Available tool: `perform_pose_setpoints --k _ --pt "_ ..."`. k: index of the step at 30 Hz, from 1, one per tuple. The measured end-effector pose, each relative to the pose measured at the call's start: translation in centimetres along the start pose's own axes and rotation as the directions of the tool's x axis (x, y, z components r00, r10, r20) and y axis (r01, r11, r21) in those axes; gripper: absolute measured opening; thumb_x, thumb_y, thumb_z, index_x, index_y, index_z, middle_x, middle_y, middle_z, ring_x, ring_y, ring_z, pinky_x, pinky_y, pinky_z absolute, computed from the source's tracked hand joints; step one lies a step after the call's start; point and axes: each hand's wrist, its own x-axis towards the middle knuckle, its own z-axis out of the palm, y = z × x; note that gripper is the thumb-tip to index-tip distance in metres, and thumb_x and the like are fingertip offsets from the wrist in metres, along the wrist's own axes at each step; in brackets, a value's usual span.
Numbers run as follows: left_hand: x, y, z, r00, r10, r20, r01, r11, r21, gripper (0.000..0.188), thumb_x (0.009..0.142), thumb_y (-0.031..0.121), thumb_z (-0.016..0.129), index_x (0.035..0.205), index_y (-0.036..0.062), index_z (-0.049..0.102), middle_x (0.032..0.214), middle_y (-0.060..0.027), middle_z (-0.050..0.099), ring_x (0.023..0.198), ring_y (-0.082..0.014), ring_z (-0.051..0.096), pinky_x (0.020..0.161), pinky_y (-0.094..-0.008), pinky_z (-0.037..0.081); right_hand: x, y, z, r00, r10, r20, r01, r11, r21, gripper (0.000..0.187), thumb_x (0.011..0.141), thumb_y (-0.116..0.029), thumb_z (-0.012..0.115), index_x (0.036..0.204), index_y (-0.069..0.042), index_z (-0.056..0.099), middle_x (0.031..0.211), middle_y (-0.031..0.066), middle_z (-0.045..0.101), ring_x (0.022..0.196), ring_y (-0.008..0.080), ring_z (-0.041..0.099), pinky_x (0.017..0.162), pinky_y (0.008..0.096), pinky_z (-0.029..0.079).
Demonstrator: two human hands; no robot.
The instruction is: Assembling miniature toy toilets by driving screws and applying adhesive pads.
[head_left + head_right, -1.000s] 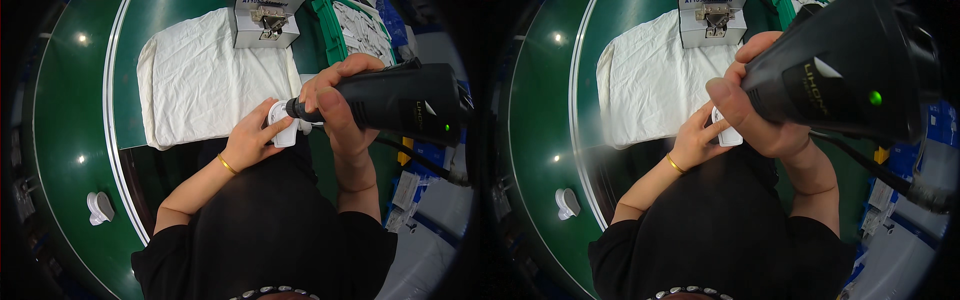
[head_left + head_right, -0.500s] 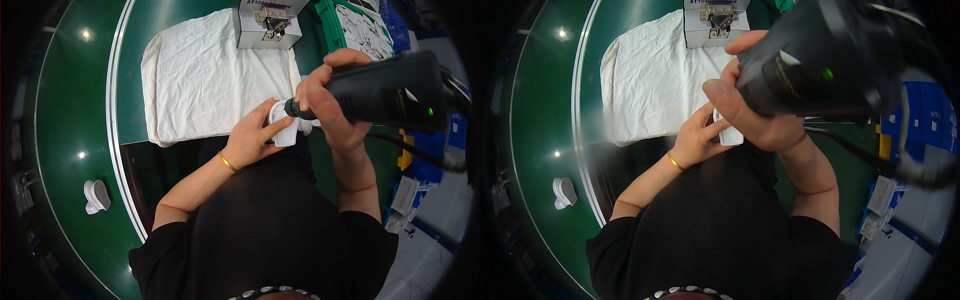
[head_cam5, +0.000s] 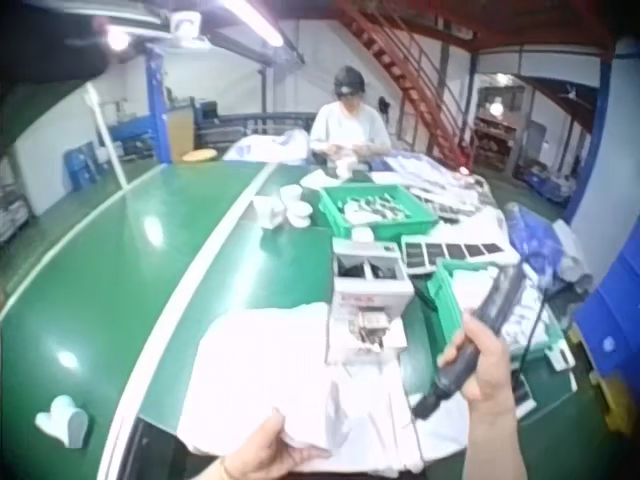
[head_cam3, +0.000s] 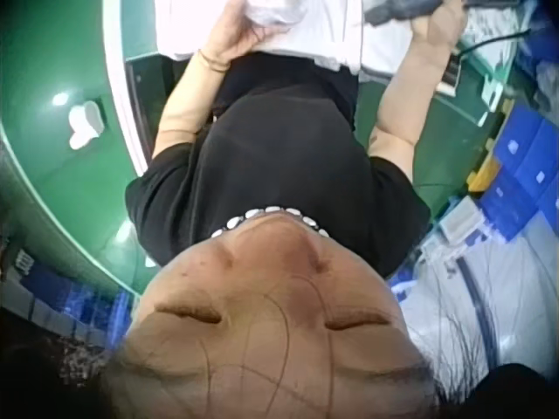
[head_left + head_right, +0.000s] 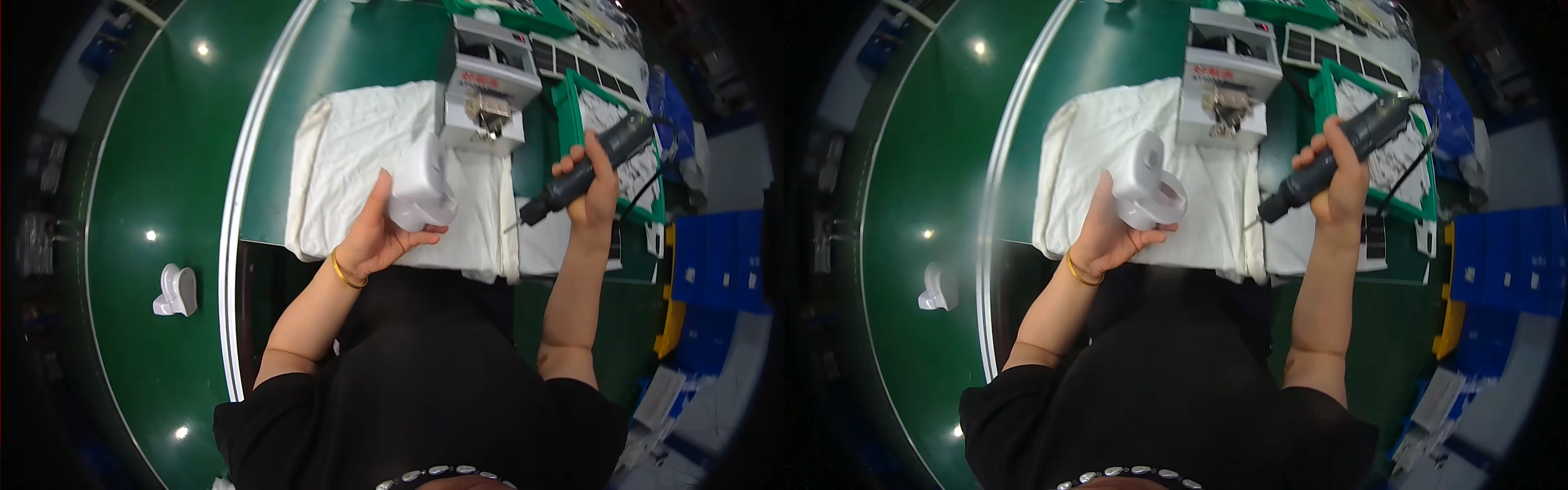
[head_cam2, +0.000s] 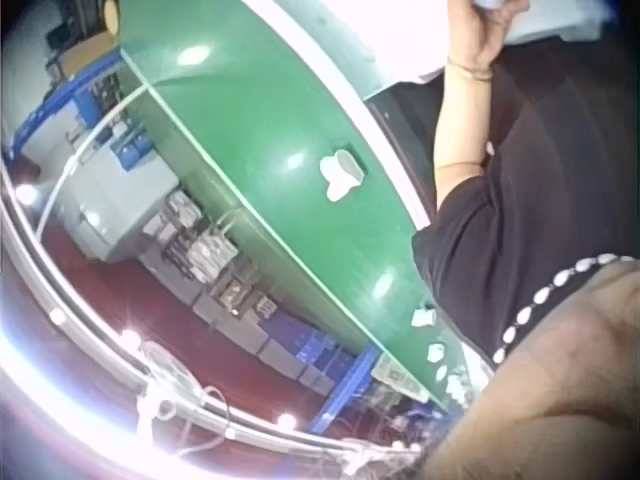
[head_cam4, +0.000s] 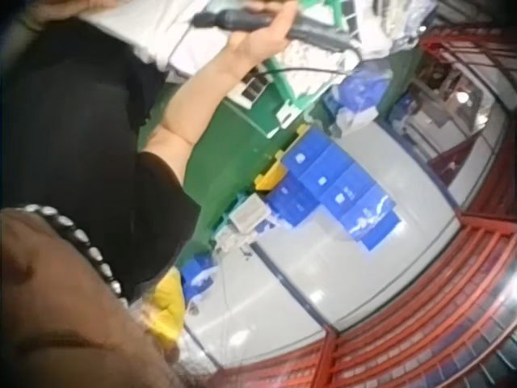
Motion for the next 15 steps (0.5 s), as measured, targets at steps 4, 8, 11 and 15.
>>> perform_pose_setpoints --k 4,8,11,15 --pt "0.9 3.4 -0.6 0.992 0.064 -0.111 -0.051 0.992 0.118 0.079 0.093 0.072 0.029 0.129 0.0052 0.049 0.118 -0.0161 0.062 0.099 -0.0275 0.068 0.083 -0.0370 0.060 0.4 0.0 -0.4 0.999 0.014 0.047 -0.015 1.000 0.014 0.023 0.097 -0.016 0.060 0.118 -0.011 0.052 0.076 0.0022 0.056 0.065 0.0147 0.056 0.065 0.0350 0.048" --pt "4.1 7.8 -0.6 0.890 0.389 -0.238 -0.287 0.884 0.370 0.067 0.098 0.065 0.030 0.129 0.0085 0.050 0.118 -0.0089 0.062 0.107 -0.0204 0.064 0.085 -0.0365 0.056 1.0 -0.2 -0.9 0.999 -0.020 0.032 0.020 1.000 0.008 0.025 0.097 -0.016 0.058 0.120 -0.009 0.051 0.075 0.0030 0.056 0.064 0.0148 0.055 0.066 0.0359 0.047" --pt "8.3 13.8 -5.3 0.805 0.556 -0.206 -0.348 0.725 0.594 0.049 0.099 0.047 0.050 0.125 0.0055 0.046 0.112 -0.0073 0.060 0.106 -0.0221 0.062 0.086 -0.0370 0.055 1.2 -0.5 -1.5 0.998 -0.032 0.044 0.031 0.999 0.042 0.026 0.098 -0.015 0.057 0.122 -0.009 0.050 0.076 0.0034 0.056 0.065 0.0149 0.055 0.067 0.0363 0.047" --pt "15.7 19.1 -8.3 0.638 0.742 -0.205 -0.178 0.402 0.898 0.049 0.088 0.026 0.070 0.122 0.0012 0.046 0.113 -0.0099 0.061 0.100 -0.0257 0.065 0.084 -0.0387 0.056 1.3 -0.7 -2.2 0.998 -0.049 0.050 0.046 0.996 0.070 0.028 0.099 -0.014 0.053 0.126 -0.011 0.048 0.077 0.0045 0.055 0.065 0.0160 0.054 0.066 0.0364 0.046"
